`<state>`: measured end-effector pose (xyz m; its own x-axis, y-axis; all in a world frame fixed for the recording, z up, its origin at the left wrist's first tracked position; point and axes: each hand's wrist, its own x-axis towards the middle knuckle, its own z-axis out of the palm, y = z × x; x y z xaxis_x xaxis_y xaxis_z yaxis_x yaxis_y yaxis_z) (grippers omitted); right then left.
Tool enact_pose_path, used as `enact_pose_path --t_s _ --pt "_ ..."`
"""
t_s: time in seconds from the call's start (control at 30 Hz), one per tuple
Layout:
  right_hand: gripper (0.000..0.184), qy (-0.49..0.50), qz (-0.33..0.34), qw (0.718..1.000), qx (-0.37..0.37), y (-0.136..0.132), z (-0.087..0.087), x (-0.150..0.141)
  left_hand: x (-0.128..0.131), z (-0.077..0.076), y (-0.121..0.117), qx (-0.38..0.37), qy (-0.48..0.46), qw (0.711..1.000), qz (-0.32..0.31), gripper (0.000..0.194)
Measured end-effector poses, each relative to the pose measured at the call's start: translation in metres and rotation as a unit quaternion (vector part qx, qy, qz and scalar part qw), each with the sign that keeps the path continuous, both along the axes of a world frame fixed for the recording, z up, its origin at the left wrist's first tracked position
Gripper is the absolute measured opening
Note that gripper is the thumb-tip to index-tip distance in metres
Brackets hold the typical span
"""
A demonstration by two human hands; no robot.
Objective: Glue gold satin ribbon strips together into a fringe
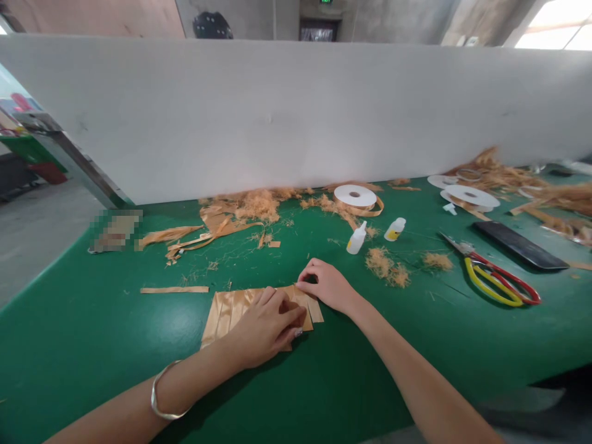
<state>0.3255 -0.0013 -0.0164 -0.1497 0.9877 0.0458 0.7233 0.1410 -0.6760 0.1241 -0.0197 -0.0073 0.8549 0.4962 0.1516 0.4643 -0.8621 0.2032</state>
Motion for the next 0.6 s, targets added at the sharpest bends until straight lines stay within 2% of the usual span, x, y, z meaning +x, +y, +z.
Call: enact_pose_path --t_s 0.43,0.53,0.6 --pt "0.014 -0.023 -0.009 1.000 -0.003 -0.0006 0.0001 -0.0030 0.0003 0.0000 0.0000 -0.004 -0.002 1.000 0.000 0.027" --pt "0.013 0.011 -0.027 0.999 0.036 -0.0002 -0.0008 -0.0020 0.0004 0.0011 -0.0007 -0.010 -0.004 1.000 0.004 0.026" --pt "0.013 0.055 -0.070 0.993 0.082 -0.0024 0.0005 0.0006 0.0001 0.0019 -0.0011 -0.010 -0.007 1.000 0.006 0.025"
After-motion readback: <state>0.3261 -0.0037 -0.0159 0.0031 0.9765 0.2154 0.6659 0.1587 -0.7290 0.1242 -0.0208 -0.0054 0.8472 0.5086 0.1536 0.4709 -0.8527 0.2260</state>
